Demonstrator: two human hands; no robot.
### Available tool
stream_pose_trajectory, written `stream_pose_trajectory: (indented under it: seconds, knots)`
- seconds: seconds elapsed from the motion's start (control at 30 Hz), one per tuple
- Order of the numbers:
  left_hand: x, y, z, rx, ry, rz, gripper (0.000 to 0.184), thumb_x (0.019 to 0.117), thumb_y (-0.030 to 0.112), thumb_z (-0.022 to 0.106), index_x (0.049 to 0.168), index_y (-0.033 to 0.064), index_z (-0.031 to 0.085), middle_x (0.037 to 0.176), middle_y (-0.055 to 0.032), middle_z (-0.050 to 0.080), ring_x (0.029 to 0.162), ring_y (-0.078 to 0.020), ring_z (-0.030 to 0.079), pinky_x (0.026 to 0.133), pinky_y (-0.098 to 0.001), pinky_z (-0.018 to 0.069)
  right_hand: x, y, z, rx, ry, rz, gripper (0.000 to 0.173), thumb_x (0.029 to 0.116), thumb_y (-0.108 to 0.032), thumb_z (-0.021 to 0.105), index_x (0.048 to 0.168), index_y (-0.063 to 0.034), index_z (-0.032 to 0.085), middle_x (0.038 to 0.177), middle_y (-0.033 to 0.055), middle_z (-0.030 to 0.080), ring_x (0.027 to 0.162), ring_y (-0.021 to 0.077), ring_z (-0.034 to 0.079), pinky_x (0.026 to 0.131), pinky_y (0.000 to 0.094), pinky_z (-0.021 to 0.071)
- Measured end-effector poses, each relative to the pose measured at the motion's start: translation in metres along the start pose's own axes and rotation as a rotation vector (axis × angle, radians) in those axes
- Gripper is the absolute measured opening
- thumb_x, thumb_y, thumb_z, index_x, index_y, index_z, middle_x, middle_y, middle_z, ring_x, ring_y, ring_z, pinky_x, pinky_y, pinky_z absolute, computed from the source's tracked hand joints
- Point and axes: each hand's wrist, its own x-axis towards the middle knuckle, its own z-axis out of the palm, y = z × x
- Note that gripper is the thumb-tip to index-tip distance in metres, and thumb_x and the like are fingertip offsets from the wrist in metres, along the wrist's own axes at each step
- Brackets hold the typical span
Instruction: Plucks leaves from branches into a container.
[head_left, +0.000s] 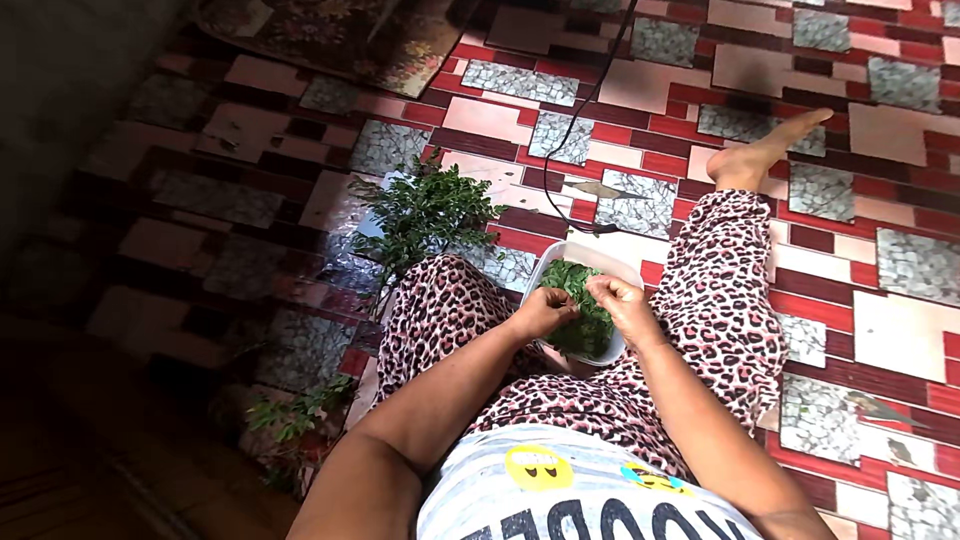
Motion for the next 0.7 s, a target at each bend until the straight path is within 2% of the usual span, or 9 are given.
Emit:
stream_pose_trajectory:
  seconds: [0.1, 0.2, 0.27, 0.33, 0.37, 0.43, 0.53, 0.6, 0.7]
  knots:
    - [0.000, 0.000, 0.000, 0.012, -0.004, 0.001, 0.017, 0.1011, 0.014, 0.062, 0.091, 0.0011, 0.066, 0.079, -0.0015, 0.061, 0.070, -0.0057, 0.055, 0.069, -0.0256, 0.0479, -0.001, -0.001, 0.005, -0.075, 0.032, -0.086, 0.009, 0.0968, -0.007, 0.067, 0.095, 0.0008, 0.070, 0.111, 0.0103, 0.071, 0.095, 0.0135, 0.067, 0.087, 0.0337, 0.0555]
    - [-0.002, 0.001, 0.000, -0.044, 0.018, 0.009, 0.016, 0.1015, 0.012, 0.061, 0.092, 0.0004, 0.066, 0.077, -0.0006, 0.060, 0.068, -0.0046, 0.053, 0.066, -0.0236, 0.0460, 0.003, -0.004, 0.003, -0.155, 0.155, -0.159, 0.014, 0.0993, -0.007, 0.063, 0.098, 0.0048, 0.070, 0.109, 0.0152, 0.070, 0.102, 0.0178, 0.066, 0.092, 0.0359, 0.0541]
    - [-0.002, 0.003, 0.000, -0.191, 0.067, -0.001, 0.015, 0.1024, 0.010, 0.060, 0.092, 0.0002, 0.065, 0.075, 0.0007, 0.060, 0.061, -0.0023, 0.051, 0.059, -0.0192, 0.0431, 0.003, -0.008, -0.007, -0.181, 0.082, -0.143, 0.024, 0.1037, -0.015, 0.059, 0.113, 0.0044, 0.070, 0.128, 0.0181, 0.064, 0.120, 0.0222, 0.062, 0.102, 0.0387, 0.0514]
    - [-0.003, 0.005, -0.002, -0.310, 0.099, -0.044, 0.015, 0.1033, 0.010, 0.059, 0.094, -0.0001, 0.065, 0.075, -0.0007, 0.062, 0.058, -0.0029, 0.051, 0.056, -0.0183, 0.0432, -0.001, -0.012, -0.014, -0.129, -0.058, -0.064, 0.037, 0.1043, -0.021, 0.058, 0.133, 0.0012, 0.062, 0.138, 0.0163, 0.060, 0.121, 0.0216, 0.061, 0.102, 0.0414, 0.0512]
    - [-0.003, 0.006, -0.003, -0.344, 0.100, -0.056, 0.016, 0.1036, 0.011, 0.059, 0.094, 0.0000, 0.065, 0.075, -0.0009, 0.062, 0.058, -0.0034, 0.051, 0.055, -0.0185, 0.0432, -0.003, -0.013, -0.016, -0.089, -0.132, -0.044, 0.037, 0.1011, -0.018, 0.062, 0.133, 0.0007, 0.062, 0.134, 0.0144, 0.063, 0.117, 0.0195, 0.064, 0.100, 0.0400, 0.0532]
    - [-0.002, 0.005, -0.003, -0.369, 0.092, -0.052, 0.015, 0.1038, 0.010, 0.058, 0.095, 0.0002, 0.066, 0.076, -0.0007, 0.062, 0.057, -0.0034, 0.051, 0.055, -0.0183, 0.0430, -0.008, -0.015, -0.018, -0.030, -0.242, -0.014, 0.032, 0.0925, -0.009, 0.072, 0.122, 0.0011, 0.067, 0.116, 0.0105, 0.070, 0.103, 0.0145, 0.068, 0.092, 0.0340, 0.0569]
    - [-0.003, 0.004, -0.006, -0.354, 0.076, -0.024, 0.014, 0.1029, 0.009, 0.059, 0.096, 0.0003, 0.066, 0.076, -0.0001, 0.062, 0.057, -0.0023, 0.050, 0.055, -0.0178, 0.0422, -0.009, -0.018, -0.020, -0.061, -0.253, -0.033, 0.016, 0.0906, 0.000, 0.071, 0.106, 0.0007, 0.071, 0.099, 0.0066, 0.072, 0.088, 0.0087, 0.068, 0.085, 0.0282, 0.0573]
    - [-0.005, 0.006, -0.007, -0.297, 0.065, -0.002, 0.012, 0.1015, 0.009, 0.061, 0.097, -0.0001, 0.068, 0.076, 0.0003, 0.062, 0.058, -0.0015, 0.048, 0.055, -0.0176, 0.0412, -0.009, -0.023, -0.021, -0.113, -0.201, -0.062, 0.011, 0.0918, 0.002, 0.069, 0.102, 0.0008, 0.071, 0.095, 0.0054, 0.071, 0.085, 0.0066, 0.066, 0.082, 0.0265, 0.0565]
    - [-0.006, 0.008, -0.009, -0.202, 0.028, 0.051, 0.010, 0.0992, 0.007, 0.064, 0.095, -0.0009, 0.069, 0.076, 0.0005, 0.062, 0.062, -0.0023, 0.051, 0.059, -0.0191, 0.0441, -0.004, -0.033, -0.020, -0.216, -0.133, -0.143, 0.011, 0.0949, 0.001, 0.066, 0.105, 0.0009, 0.071, 0.101, 0.0093, 0.071, 0.089, 0.0125, 0.067, 0.085, 0.0328, 0.0563]
